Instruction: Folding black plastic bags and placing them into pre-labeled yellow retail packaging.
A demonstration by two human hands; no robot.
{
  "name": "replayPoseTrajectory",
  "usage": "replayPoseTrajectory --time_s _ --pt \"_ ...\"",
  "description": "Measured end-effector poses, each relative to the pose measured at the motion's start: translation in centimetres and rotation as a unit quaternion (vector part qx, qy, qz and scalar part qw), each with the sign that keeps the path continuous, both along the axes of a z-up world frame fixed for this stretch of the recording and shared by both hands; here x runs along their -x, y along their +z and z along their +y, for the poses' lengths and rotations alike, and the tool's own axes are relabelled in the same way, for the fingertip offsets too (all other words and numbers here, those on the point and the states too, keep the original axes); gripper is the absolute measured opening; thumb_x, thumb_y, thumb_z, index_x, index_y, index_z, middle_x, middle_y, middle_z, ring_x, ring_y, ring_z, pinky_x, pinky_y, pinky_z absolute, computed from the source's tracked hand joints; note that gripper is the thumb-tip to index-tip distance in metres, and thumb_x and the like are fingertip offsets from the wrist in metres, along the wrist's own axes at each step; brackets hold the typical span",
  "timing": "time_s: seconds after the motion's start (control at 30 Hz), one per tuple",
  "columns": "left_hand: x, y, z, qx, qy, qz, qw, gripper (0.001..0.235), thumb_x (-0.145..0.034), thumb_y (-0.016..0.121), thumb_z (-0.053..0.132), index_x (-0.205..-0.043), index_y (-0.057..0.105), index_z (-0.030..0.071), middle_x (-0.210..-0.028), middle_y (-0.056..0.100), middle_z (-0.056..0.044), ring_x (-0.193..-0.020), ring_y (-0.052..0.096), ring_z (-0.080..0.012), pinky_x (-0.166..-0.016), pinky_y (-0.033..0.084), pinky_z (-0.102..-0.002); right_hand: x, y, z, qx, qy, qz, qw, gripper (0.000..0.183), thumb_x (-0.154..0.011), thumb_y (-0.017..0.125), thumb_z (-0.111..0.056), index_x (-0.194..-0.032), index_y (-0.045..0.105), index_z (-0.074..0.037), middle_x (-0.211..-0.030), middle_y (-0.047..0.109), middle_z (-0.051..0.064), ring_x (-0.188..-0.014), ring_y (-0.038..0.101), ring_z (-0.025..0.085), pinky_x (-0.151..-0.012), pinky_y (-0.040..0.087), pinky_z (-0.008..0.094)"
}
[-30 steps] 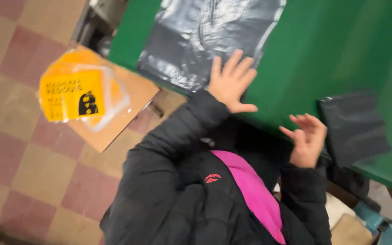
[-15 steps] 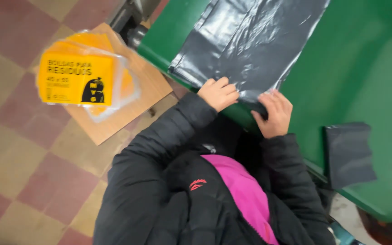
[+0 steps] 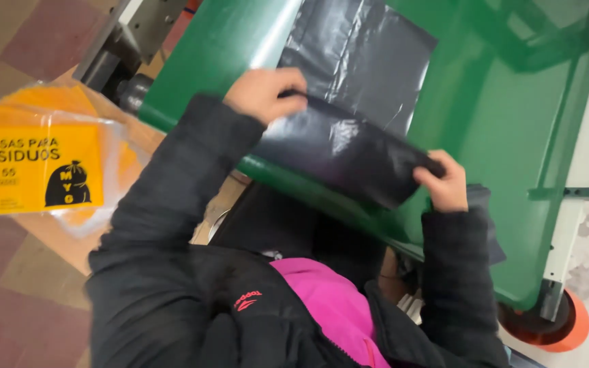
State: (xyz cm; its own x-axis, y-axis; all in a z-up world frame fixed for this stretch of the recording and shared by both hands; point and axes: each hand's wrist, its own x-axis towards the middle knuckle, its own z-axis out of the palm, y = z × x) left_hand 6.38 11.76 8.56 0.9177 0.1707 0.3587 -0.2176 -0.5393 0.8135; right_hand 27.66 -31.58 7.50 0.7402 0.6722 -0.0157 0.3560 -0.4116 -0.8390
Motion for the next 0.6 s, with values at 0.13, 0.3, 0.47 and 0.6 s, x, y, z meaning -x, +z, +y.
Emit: replayPoseTrajectory --time_s 0.13,0.3,0.47,0.6 --pt "-10.3 -9.1 2.5 -0.01 0.063 -0.02 0.998 0.026 -0.092 0.07 0.033 -0.104 0.068 0.01 -0.091 0.072 -0.016 -0.085 0.069 -0.0398 -0.074 0.053 -0.047 -7.2 -2.1 5.9 -0.001 0.004 -0.004 1.0 0.031 -0.089 0.078 -0.006 -0.118 0.066 -0.003 -0.102 0.069 0.0 -0.093 0.063 0.008 -0.085 0.052 0.025" --pt "-12.9 -13.2 4.7 0.002 0.103 -0.005 0.995 0.02 -0.1 0.06 0.028 -0.108 0.066 0.011 -0.095 0.07 -0.021 -0.09 0.065 -0.0455 -0.078 0.05 -0.054 -17.3 -5.8 12.1 0.054 0.02 -0.226 0.972 0.042 -0.087 0.078 -0.012 -0.125 0.064 -0.003 -0.128 0.065 0.011 -0.12 0.063 0.025 -0.101 0.052 0.037" --pt "-10.6 -12.8 3.5 0.008 0.112 -0.032 0.993 0.02 -0.097 0.062 0.025 -0.108 0.064 0.008 -0.099 0.07 -0.02 -0.091 0.065 -0.0446 -0.078 0.051 -0.052 -25.1 -6.5 16.6 0.149 0.063 -0.322 0.933 0.065 -0.081 0.086 -0.018 -0.135 0.058 0.004 -0.137 0.06 0.023 -0.127 0.057 0.038 -0.108 0.046 0.042" --pt "-11.0 -12.0 4.2 0.006 0.131 -0.029 0.991 0.021 -0.091 0.067 0.027 -0.102 0.066 0.008 -0.094 0.072 -0.016 -0.087 0.067 -0.0397 -0.075 0.052 -0.049 -28.7 -6.6 19.3 0.3 0.015 -0.216 0.929 0.072 -0.064 0.095 -0.02 -0.121 0.06 0.006 -0.115 0.065 0.022 -0.104 0.064 0.032 -0.09 0.051 0.041"
